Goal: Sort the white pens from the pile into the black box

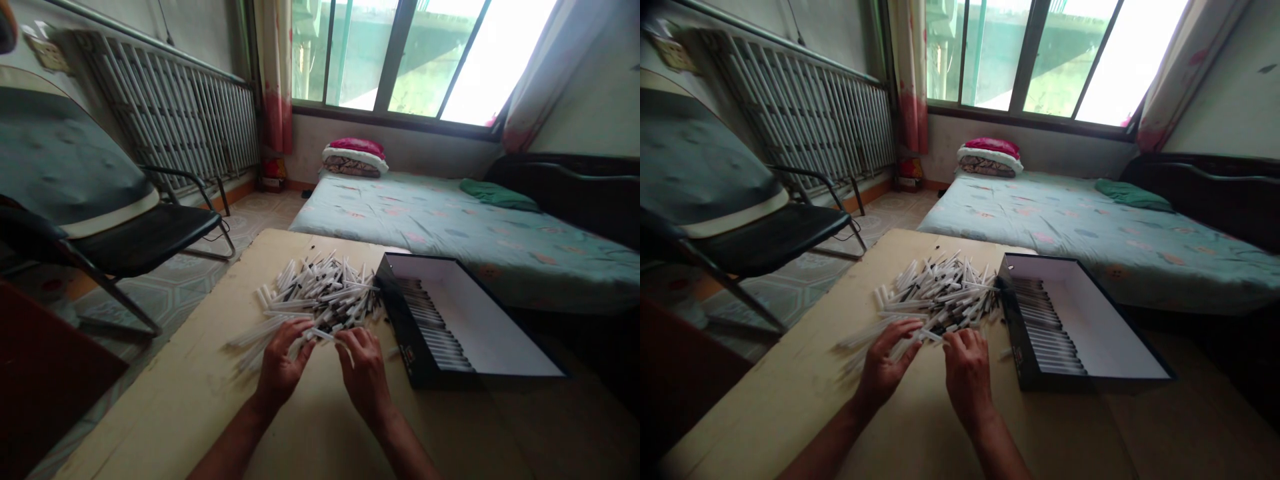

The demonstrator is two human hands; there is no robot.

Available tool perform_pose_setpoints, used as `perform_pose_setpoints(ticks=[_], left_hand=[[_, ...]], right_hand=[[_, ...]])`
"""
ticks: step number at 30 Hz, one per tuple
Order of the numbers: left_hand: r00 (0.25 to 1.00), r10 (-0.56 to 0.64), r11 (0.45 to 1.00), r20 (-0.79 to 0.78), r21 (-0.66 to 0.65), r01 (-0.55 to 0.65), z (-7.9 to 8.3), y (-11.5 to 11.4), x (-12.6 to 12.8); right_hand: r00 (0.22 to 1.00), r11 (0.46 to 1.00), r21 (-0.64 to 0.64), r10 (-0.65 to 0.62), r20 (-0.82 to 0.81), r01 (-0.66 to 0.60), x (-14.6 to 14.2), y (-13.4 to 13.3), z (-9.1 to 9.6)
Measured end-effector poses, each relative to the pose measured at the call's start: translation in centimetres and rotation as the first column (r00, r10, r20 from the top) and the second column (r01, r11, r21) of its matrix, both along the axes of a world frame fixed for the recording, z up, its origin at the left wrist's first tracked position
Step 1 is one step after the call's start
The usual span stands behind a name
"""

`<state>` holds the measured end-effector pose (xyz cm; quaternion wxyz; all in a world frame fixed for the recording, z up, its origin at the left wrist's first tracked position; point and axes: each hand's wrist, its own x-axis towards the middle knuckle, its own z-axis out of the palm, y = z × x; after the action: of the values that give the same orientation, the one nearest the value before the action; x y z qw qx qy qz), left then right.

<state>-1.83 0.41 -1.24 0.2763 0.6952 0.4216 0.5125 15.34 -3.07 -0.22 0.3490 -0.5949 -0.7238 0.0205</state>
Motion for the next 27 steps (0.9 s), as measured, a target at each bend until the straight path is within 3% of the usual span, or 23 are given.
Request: perform_pose_setpoints(ticks=[3,6,8,10,12,16,18,23,27], left_hand=[[0.965,-0.073,0.979,-0.251,0.167,0.118,0.5,-0.1,-0.1],[0.910,-0.049,0.966,-0.411,0.210,0.148,0.6,-0.2,0.0],[0.901,-0.022,0.969,-0.433,0.213,0.125,0.4,-0.2,0.0],[0.921,-0.009,0.978,-0.390,0.189,0.089,0.2,-0.1,0.0],[0.955,0.011,0.990,-0.297,0.137,0.031,0.0,0.1,-0.1],[0.985,0.100,0.994,-0.140,0.053,-0.093,0.0,0.4,-0.5],[0.987,0.122,0.993,-0.103,0.022,-0.120,0.0,0.4,-0.6],[0.998,0.068,0.991,0.003,-0.117,-0.067,0.4,0.1,-0.3],[0.989,0.030,0.966,0.143,-0.260,0.009,0.5,0.0,-0.1]], right_hand=[[0.997,0.999,-0.014,0.046,-0.062,-0.047,-0.9,-0.7,0.3],[0.987,0.996,-0.020,0.081,-0.140,-0.085,-1.5,-1.2,0.7],[0.975,0.993,-0.013,0.114,-0.190,-0.119,-1.4,-1.0,0.9],[0.963,0.997,0.005,0.072,-0.260,-0.073,-0.5,-0.4,0.8],[0.945,0.997,-0.015,-0.078,-0.319,0.077,1.0,0.8,0.5],[0.927,0.917,-0.195,-0.368,-0.077,0.348,3.9,3.9,-0.6],[0.907,0.880,-0.234,-0.420,0.029,0.414,4.6,5.3,-1.1],[0.850,0.812,-0.255,-0.518,0.100,0.525,4.2,7.1,-1.5],[0.836,0.796,-0.264,-0.540,0.095,0.545,4.0,7.1,-1.5]])
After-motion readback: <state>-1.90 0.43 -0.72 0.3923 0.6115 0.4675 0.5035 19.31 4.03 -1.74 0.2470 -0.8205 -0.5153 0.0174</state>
